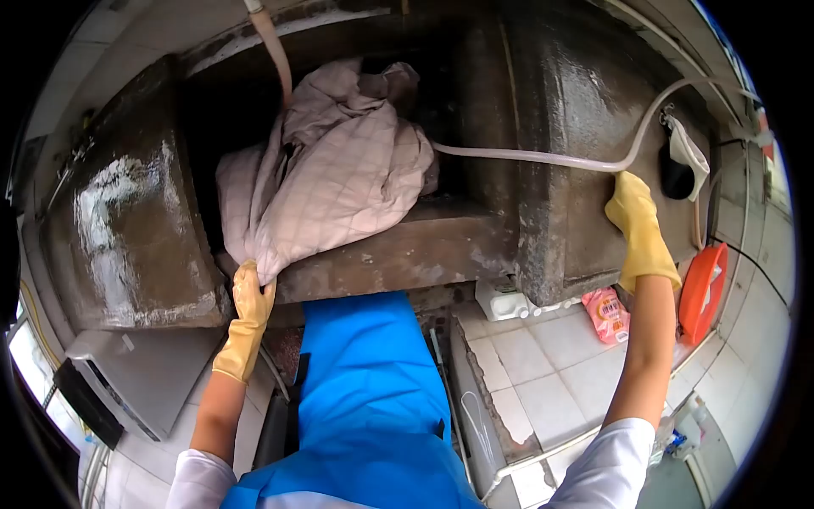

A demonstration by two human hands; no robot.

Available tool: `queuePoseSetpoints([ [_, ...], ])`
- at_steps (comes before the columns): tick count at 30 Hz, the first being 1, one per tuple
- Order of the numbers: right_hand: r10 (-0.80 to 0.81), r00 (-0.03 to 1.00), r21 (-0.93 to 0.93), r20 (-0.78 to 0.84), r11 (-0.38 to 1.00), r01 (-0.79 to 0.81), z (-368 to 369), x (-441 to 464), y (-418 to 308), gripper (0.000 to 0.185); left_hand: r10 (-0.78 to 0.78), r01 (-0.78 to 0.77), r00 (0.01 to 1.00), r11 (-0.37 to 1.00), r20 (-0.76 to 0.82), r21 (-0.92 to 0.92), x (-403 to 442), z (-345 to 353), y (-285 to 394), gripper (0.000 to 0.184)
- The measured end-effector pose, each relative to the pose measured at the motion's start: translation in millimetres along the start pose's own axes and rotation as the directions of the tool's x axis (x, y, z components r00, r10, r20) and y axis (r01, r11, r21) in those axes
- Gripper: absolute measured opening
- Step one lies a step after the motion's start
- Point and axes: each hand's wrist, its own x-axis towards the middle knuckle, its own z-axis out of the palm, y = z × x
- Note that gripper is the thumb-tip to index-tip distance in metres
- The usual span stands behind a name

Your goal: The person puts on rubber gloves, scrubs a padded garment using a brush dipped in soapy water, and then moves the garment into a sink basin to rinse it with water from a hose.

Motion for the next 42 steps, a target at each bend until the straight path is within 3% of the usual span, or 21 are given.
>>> queuePoseSetpoints([
  [1, -0.013, 1.0, -0.001, -0.001, 1.0, 0.013, 1.5, 0.5, 4.3, 0.032, -0.012, 0.012, 1.0, 1.0, -0.002, 0.006, 0.0, -0.4, 1.6, 0.048],
  [3, 0.346, 0.937, 0.125, 0.051, 0.929, -0.349, -4.0, 1.1, 1.7, 0.043, -0.036, 0.036, 0.999, 0.999, 0.013, -0.006, 1.5, -1.6, 5.4, 0.047],
  [4, 0.451, 0.883, 0.416, 0.128, 0.784, -0.461, -14.2, -3.2, 1.6, 0.047, -0.052, 0.052, 0.999, 0.999, 0.014, -0.012, 2.4, -1.7, 7.7, 0.045],
  [7, 0.523, 0.847, 0.801, 0.094, 0.466, -0.377, -6.8, -13.0, 42.7, 0.051, -0.05, 0.05, 0.999, 0.999, -0.017, -0.003, 1.4, 0.9, 8.4, 0.045],
  [8, 0.437, 0.894, 0.947, 0.098, 0.235, -0.219, 41.3, -4.4, 100.8, 0.047, -0.037, 0.038, 0.999, 0.999, -0.038, 0.002, 0.9, 1.9, 9.0, 0.044],
  [9, 0.346, 0.933, 0.995, 0.102, -0.049, -0.09, 87.9, 3.6, 156.9, 0.044, -0.047, 0.047, 0.998, 0.999, -0.04, 0.008, 1.0, 2.2, 8.7, 0.044],
  [11, 0.379, 0.888, 0.889, 0.26, -0.452, -0.068, 112.8, -18.5, 130.9, 0.034, -0.044, 0.043, 0.999, 0.999, -0.031, -0.014, 1.1, 2.4, 9.0, 0.044],
  [12, 0.351, 0.829, 0.848, 0.435, -0.471, -0.245, 111.4, -39.1, 112.1, 0.032, -0.048, 0.048, 0.998, 0.999, -0.038, -0.013, 2.0, 1.8, 10.4, 0.042],
  [14, 0.311, 0.836, 0.884, 0.452, -0.285, -0.371, 101.6, -80.1, 59.3, 0.035, -0.055, 0.054, 0.998, 0.998, -0.038, -0.022, 5.3, -1.4, 14.4, 0.042],
  [15, 0.259, 0.917, 0.953, 0.303, -0.079, -0.293, 92.1, -93.2, 37.3, 0.04, -0.055, 0.053, 0.998, 0.998, -0.037, -0.037, 6.9, -3.2, 15.7, 0.041],
  [16, 0.346, 0.915, 0.908, 0.209, 0.279, -0.312, 80.8, -100.3, 32.4, 0.055, -0.047, 0.046, 0.998, 0.998, -0.04, -0.048, 8.4, -5.3, 17.4, 0.041],
  [19, 0.571, 0.821, 0.904, -0.021, 0.362, -0.229, 50.2, -108.6, -10.4, 0.068, -0.058, 0.055, 0.997, 0.997, -0.047, -0.06, 6.8, -4.2, 16.6, 0.043],
  [23, 0.303, 0.942, 0.86, 0.142, 0.434, -0.269, 20.6, -77.0, -42.2, 0.069, -0.075, 0.074, 0.997, 0.99, -0.003, -0.119, 6.7, -7.1, 14.4, 0.049],
  [24, 0.242, 0.962, 0.766, -0.13, 0.64, -0.057, 36.4, -70.7, -43.1, 0.066, -0.073, 0.072, 0.997, 0.991, 0.004, -0.11, 5.5, -7.5, 12.5, 0.05],
  [27, 0.175, 0.975, 0.705, -0.134, 0.708, -0.03, 40.4, -63.3, -33.6, 0.066, -0.04, 0.036, 0.999, 0.987, -0.024, -0.156, 5.2, -10.5, 10.1, 0.051],
  [29, 0.226, 0.974, 0.86, -0.026, 0.502, -0.093, 36.6, -65.1, -34.7, 0.063, -0.077, 0.078, 0.997, 0.982, 0.013, -0.173, 4.6, -12.1, 8.4, 0.052],
  [32, 0.283, 0.919, 0.809, 0.275, 0.448, -0.38, 30.4, -81.6, -34.4, 0.065, -0.081, 0.069, 0.996, 0.972, -0.044, -0.223, 6.5, -15.2, 8.6, 0.054],
  [34, 0.228, 0.973, 0.87, 0.029, 0.474, -0.137, 76.4, -84.6, -15.2, 0.075, -0.076, 0.057, 0.995, 0.967, -0.066, -0.248, 5.7, -14.0, 8.5, 0.054],
  [38, 0.282, 0.958, 0.827, -0.049, 0.549, -0.12, 55.0, -97.2, -47.3, 0.081, -0.074, 0.035, 0.99, 0.951, -0.117, -0.307, 17.1, -27.0, 14.8, 0.057],
  [41, 0.541, 0.839, 0.909, 0.064, 0.315, -0.273, -9.2, -116.5, -121.7, 0.081, -0.095, 0.062, 0.992, 0.942, -0.086, -0.329, 25.7, -38.1, 14.9, 0.056],
  [42, 0.521, 0.852, 0.938, -0.061, 0.321, -0.129, -35.7, -132.5, -172.5, 0.081, -0.053, 0.04, 0.998, 0.932, -0.028, -0.36, 29.7, -43.0, 18.1, 0.058],
])
